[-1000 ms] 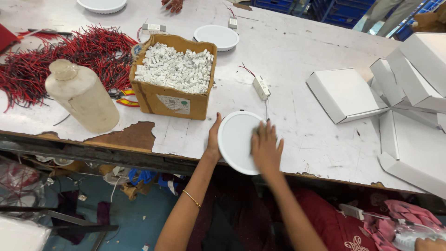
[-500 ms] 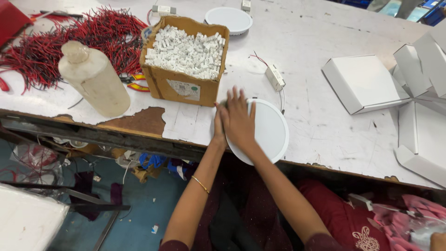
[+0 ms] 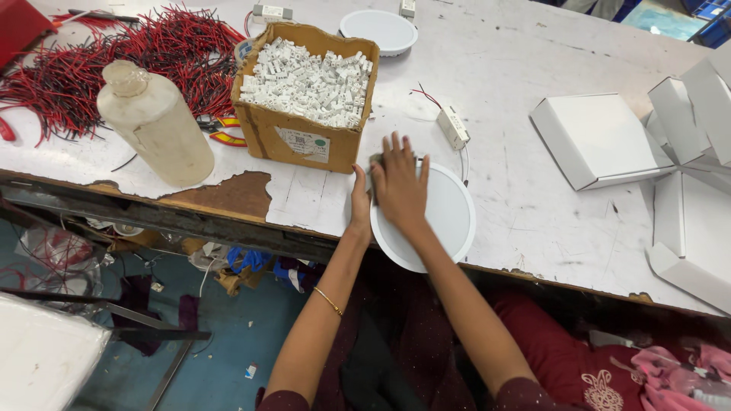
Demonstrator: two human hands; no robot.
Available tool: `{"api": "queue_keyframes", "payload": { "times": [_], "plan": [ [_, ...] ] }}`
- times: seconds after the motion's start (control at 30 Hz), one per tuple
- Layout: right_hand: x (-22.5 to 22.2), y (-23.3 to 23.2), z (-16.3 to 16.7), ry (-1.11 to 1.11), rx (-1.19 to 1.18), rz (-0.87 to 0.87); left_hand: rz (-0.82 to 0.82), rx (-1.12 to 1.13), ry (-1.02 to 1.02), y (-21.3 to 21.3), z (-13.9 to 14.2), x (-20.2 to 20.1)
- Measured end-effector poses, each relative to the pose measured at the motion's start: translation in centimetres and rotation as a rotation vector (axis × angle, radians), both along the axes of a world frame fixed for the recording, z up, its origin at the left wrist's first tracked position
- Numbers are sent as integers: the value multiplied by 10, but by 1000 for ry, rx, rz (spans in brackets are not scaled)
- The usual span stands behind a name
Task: The person wipes round LED panel light covers with a green scouring pad, connects the driver wires of a panel, and moves finished panels and white boxes across the workbench.
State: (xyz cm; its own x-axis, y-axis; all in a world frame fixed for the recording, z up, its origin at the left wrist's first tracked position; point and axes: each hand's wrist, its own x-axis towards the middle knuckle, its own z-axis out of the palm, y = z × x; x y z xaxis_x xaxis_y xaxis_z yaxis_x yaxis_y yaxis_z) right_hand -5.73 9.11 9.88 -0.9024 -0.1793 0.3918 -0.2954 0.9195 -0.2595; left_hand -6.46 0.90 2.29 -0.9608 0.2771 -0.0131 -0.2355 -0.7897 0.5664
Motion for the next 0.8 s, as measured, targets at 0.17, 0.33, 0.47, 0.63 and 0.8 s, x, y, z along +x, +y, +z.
{"api": "queue_keyframes", "payload": {
  "times": [0.17,0.33,0.47,0.63,0.8],
  "plan": [
    [37,1,-8,76,-13,64,-19,30,-44,1,-1,0],
    [120,7,-32,48,18,122,-184,294,174,2,-7,1],
    [85,12,-30,22,-50,126,-46,106,-41,0,-3,3],
    [-17,44,-24,87,-36,-73,-36,-44,57,2,13,10],
    [11,122,-23,-95,-156,-310,-7,-131,64,6,24,18]
  ]
}}
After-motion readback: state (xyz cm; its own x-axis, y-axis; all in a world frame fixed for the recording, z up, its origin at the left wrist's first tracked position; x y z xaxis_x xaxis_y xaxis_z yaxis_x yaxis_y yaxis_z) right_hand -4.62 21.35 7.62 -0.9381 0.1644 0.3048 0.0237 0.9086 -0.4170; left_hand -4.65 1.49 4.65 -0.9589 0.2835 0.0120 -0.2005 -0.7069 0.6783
